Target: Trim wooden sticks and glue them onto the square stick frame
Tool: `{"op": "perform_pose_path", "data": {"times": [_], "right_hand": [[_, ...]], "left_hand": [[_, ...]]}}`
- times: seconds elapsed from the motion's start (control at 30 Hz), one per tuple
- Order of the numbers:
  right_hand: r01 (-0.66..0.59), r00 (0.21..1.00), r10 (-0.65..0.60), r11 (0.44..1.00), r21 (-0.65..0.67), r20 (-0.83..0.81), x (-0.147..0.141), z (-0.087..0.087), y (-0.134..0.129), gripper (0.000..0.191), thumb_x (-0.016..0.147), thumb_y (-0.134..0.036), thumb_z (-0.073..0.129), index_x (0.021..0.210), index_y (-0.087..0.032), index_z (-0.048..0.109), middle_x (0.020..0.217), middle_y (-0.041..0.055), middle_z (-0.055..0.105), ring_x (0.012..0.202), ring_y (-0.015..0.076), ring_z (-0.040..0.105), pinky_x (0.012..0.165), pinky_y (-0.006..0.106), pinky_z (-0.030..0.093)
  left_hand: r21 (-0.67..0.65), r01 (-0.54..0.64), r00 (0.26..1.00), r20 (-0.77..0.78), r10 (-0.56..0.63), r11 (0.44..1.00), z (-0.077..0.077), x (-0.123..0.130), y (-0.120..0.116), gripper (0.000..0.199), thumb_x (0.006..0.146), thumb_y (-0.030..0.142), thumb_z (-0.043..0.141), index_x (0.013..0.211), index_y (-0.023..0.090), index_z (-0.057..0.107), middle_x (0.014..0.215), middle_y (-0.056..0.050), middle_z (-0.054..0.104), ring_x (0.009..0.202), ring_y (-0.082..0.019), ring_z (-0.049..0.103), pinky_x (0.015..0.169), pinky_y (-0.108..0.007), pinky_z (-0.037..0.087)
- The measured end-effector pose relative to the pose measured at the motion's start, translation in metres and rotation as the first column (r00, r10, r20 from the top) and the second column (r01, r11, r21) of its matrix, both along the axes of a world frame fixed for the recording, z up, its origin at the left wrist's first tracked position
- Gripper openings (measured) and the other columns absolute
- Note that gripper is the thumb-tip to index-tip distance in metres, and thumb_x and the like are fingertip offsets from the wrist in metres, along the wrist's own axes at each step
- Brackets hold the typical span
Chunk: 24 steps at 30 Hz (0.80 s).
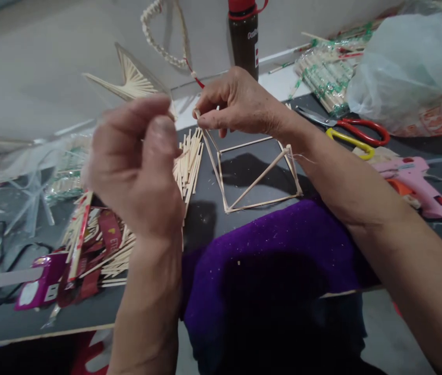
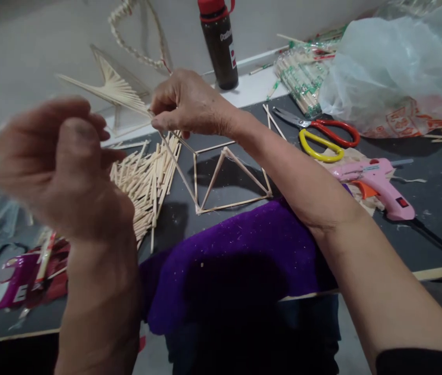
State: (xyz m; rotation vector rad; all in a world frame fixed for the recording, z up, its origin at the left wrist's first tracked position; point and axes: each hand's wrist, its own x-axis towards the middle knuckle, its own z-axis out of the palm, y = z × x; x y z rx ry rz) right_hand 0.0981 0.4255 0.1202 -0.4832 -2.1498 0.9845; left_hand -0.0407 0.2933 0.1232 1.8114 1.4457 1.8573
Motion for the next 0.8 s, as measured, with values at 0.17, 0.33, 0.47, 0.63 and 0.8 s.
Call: {"op": "perform_pose_path", "data": {"times": [0.17, 0.33, 0.47, 0.63, 0.8], "right_hand": [[-0.035, 0.999, 0.034, 0.999, -0.030, -0.024, 0.000, -0.003, 0.002, 0.008, 0.078, -0.013, 0.067, 0.072, -0.018, 0.070, 0.062, -0.0040, 0.062, 0.054, 0.0080, 0.058, 0.050, 0.017, 0.049], [-0.039, 0.999, 0.039, 0.999, 0.015, -0.021, 0.001, -0.003, 0.003, 0.009, 0.079, -0.014, 0.066, 0.072, -0.016, 0.070, 0.061, -0.0034, 0.061, 0.054, 0.0078, 0.058, 0.049, 0.016, 0.046], [-0.029, 1.000, 0.029, 0.999, 0.019, -0.009, 0.001, -0.004, 0.003, 0.008, 0.079, -0.013, 0.066, 0.073, -0.015, 0.069, 0.058, -0.0051, 0.059, 0.053, 0.0062, 0.056, 0.049, 0.015, 0.043], [-0.080, 0.995, 0.080, 0.997, 0.006, -0.055, 0.000, -0.007, 0.004, 0.008, 0.082, -0.018, 0.065, 0.076, -0.013, 0.066, 0.059, -0.0072, 0.056, 0.055, 0.0035, 0.053, 0.050, 0.013, 0.042], [-0.084, 0.996, 0.083, 0.996, -0.037, -0.017, 0.000, -0.007, 0.003, 0.018, 0.083, -0.024, 0.065, 0.070, -0.013, 0.059, 0.057, -0.0075, 0.055, 0.058, 0.0031, 0.053, 0.054, 0.014, 0.043]], "left_hand": [[-0.152, -0.018, 0.981, 0.186, 0.047, 0.988, -0.002, -0.018, 0.058, 0.019, 0.080, 0.006, 0.065, 0.096, 0.011, 0.073, 0.073, -0.001, 0.064, 0.056, -0.006, 0.056, 0.037, -0.013, 0.042], [-0.266, 0.050, 0.977, 0.211, 0.008, 0.963, 0.003, -0.009, 0.068, 0.014, 0.082, 0.006, 0.063, 0.089, 0.012, 0.073, 0.070, -0.001, 0.063, 0.055, -0.006, 0.057, 0.040, -0.014, 0.043], [-0.259, 0.157, 0.973, 0.205, -0.104, 0.953, 0.000, -0.016, 0.067, 0.011, 0.085, 0.021, 0.063, 0.085, 0.017, 0.074, 0.073, -0.003, 0.065, 0.059, -0.010, 0.059, 0.043, -0.019, 0.044], [-0.288, 0.239, 0.971, 0.083, -0.224, 0.927, -0.015, -0.038, 0.073, 0.020, 0.076, 0.040, 0.073, 0.091, 0.027, 0.068, 0.076, 0.001, 0.069, 0.072, -0.017, 0.062, 0.051, -0.028, 0.049], [-0.275, 0.217, 0.976, 0.028, -0.218, 0.936, -0.021, -0.045, 0.078, 0.036, 0.068, 0.049, 0.077, 0.093, 0.025, 0.066, 0.079, 0.002, 0.069, 0.072, -0.016, 0.058, 0.052, -0.027, 0.047]]}}
